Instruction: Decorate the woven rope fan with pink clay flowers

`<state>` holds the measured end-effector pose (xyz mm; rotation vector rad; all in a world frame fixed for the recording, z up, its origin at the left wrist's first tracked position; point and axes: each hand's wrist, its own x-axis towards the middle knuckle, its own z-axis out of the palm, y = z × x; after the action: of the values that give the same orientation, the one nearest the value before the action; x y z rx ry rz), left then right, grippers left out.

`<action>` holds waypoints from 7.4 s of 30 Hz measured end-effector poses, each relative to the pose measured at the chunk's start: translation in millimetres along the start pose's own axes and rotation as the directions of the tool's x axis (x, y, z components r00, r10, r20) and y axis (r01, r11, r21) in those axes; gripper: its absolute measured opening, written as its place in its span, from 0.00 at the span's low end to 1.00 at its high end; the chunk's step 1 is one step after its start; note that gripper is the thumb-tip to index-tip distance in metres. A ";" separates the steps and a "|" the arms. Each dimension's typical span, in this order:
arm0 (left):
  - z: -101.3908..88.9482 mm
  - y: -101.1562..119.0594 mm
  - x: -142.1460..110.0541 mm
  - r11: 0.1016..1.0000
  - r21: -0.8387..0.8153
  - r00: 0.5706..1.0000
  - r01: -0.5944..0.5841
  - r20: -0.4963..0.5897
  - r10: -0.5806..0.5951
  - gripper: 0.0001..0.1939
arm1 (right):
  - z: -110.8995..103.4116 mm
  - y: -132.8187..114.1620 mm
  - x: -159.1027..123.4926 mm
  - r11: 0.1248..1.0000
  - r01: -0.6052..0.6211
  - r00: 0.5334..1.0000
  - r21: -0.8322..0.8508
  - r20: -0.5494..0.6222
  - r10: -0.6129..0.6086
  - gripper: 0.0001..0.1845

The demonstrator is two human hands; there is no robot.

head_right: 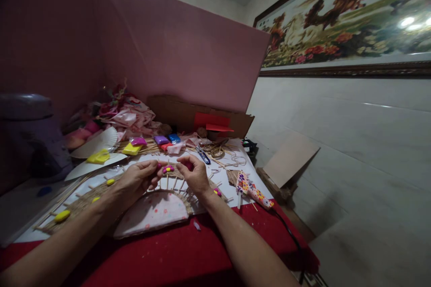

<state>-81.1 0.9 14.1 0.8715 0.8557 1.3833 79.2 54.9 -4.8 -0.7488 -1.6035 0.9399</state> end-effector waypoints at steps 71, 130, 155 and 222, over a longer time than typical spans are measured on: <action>11.5 -2.6 -4.4 0.949 0.258 0.982 -0.182 -0.001 0.189 0.07 | 13.0 -16.0 -17.3 0.983 0.117 0.992 -0.139 0.061 -0.110 0.03; 3.9 -13.9 1.4 0.793 0.449 0.892 -0.411 0.018 0.452 0.11 | 5.2 -20.5 -9.4 0.916 -0.188 0.965 0.354 0.242 0.104 0.23; 12.0 -6.3 -7.1 0.919 0.317 0.964 -0.236 -0.042 0.262 0.15 | 11.4 -14.6 -12.3 0.942 -0.125 0.966 0.312 0.254 0.044 0.27; 33.3 -15.8 -38.5 -0.350 0.885 0.942 -0.307 0.335 0.023 0.18 | 14.7 -10.3 11.7 0.600 0.217 0.962 -0.770 0.275 0.005 0.02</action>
<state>-44.8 -38.1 14.5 2.5654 1.8556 0.2966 62.3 57.0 8.2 -1.1490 -2.3055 0.1568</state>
